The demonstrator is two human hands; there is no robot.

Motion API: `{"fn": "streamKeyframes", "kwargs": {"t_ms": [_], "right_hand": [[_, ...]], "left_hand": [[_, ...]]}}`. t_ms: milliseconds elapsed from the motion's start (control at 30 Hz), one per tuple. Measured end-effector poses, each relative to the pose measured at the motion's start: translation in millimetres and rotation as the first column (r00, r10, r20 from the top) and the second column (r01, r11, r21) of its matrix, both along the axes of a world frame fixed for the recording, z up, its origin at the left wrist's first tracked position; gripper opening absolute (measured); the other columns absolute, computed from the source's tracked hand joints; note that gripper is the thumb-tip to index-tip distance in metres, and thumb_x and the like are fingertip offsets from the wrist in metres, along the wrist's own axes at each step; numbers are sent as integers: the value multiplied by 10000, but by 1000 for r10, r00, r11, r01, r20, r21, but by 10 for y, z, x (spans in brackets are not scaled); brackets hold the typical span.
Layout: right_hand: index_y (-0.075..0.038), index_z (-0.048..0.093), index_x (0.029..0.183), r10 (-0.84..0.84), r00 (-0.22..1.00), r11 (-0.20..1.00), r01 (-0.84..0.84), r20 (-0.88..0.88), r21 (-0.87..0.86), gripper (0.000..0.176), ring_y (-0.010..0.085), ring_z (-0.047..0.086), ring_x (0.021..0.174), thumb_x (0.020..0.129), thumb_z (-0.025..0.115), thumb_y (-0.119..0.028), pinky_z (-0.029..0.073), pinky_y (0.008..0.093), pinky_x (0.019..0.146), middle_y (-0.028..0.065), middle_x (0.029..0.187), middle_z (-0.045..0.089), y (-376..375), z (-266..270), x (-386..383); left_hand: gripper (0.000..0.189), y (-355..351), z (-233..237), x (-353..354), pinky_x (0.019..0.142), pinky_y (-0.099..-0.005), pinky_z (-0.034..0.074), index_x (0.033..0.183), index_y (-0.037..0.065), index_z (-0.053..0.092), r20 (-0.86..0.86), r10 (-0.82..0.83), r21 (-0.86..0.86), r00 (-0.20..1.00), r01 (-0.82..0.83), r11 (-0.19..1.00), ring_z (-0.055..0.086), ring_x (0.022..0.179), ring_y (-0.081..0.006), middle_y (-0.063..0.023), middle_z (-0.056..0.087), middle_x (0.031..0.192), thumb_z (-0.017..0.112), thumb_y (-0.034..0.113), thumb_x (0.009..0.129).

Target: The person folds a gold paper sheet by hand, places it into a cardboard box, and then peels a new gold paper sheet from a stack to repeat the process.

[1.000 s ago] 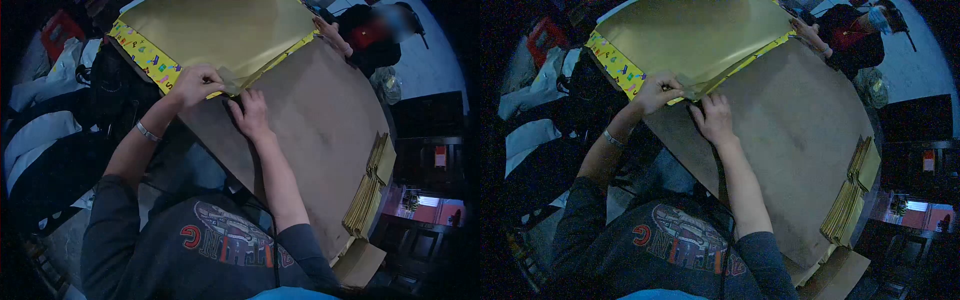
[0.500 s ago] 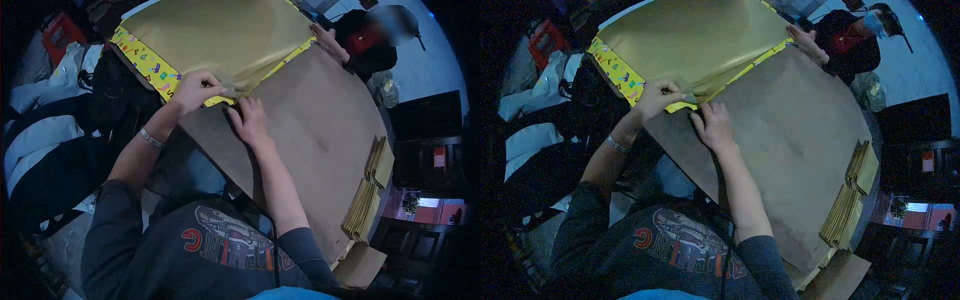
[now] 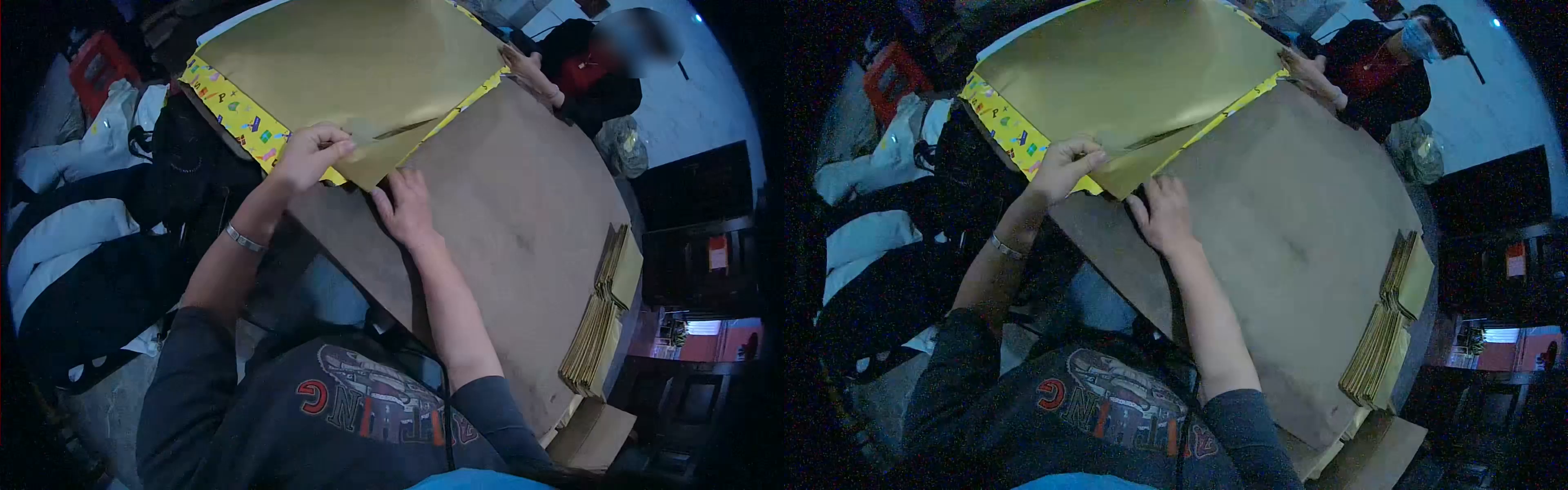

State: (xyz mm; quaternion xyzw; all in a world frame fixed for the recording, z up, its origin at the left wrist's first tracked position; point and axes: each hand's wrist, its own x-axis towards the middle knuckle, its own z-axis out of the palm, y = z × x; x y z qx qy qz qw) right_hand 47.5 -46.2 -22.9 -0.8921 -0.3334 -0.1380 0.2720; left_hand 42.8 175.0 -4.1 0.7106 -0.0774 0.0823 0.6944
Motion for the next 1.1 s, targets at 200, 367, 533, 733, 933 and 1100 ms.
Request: {"fn": "streamKeyframes", "kwargs": {"t_ms": [200, 367, 533, 733, 933, 1100], "right_hand": [[-13, 582, 1151, -3, 1000, 1000, 2, 5, 11, 370, 388, 533, 940, 834, 666, -187, 454, 464, 821, 200, 1008, 594, -10, -42, 8], [-17, 561, 1045, -91, 989, 974, 113, -118, 195, 221, 378, 604, 854, 892, 615, -167, 489, 440, 758, 196, 938, 614, -36, -59, -18], [-6, 515, 1176, -68, 996, 954, 84, -66, 289, 325, 367, 627, 933, 927, 580, -205, 495, 439, 812, 208, 1032, 630, -32, -122, 16], [-15, 564, 1230, 27, 999, 994, -23, -37, 106, 439, 397, 577, 890, 901, 591, -304, 458, 474, 784, 226, 1011, 633, -4, 14, 25], [-42, 603, 1179, 23, 1000, 995, -25, 18, 100, 384, 385, 569, 911, 897, 597, -303, 462, 477, 789, 208, 959, 627, -2, -37, 76], [-67, 652, 1113, -58, 998, 997, 56, 29, 47, 340, 390, 549, 844, 868, 644, -303, 466, 470, 760, 207, 895, 606, 42, -1, 51]], "left_hand": [[130, -37, -13, 10, 677, -231, 492, 878, 13, 660, -117, 11, -29, 993, -15, 999, 595, 738, -71, -12, 662, 810, 731, 119, 853], [162, -45, 5, 23, 660, -228, 484, 853, 19, 662, -121, 50, 14, 991, -48, 999, 583, 720, -67, -5, 660, 783, 766, 140, 826], [184, -71, -35, 32, 645, -218, 471, 849, 19, 663, -61, 81, 9, 995, -81, 997, 563, 705, -60, 2, 644, 774, 790, 146, 806], [191, -71, -18, 45, 618, -225, 464, 814, 21, 658, -129, 64, -29, 990, -68, 997, 547, 688, -53, 17, 620, 729, 786, 163, 815], [230, -94, -35, 29, 607, -224, 455, 831, -9, 678, -86, 106, -40, 991, -109, 993, 553, 677, -55, 4, 652, 762, 696, 209, 905], [239, -123, -36, 47, 608, -216, 449, 836, -8, 674, -27, 142, -65, 989, -143, 988, 533, 686, -37, 22, 630, 753, 665, 211, 931]]}}
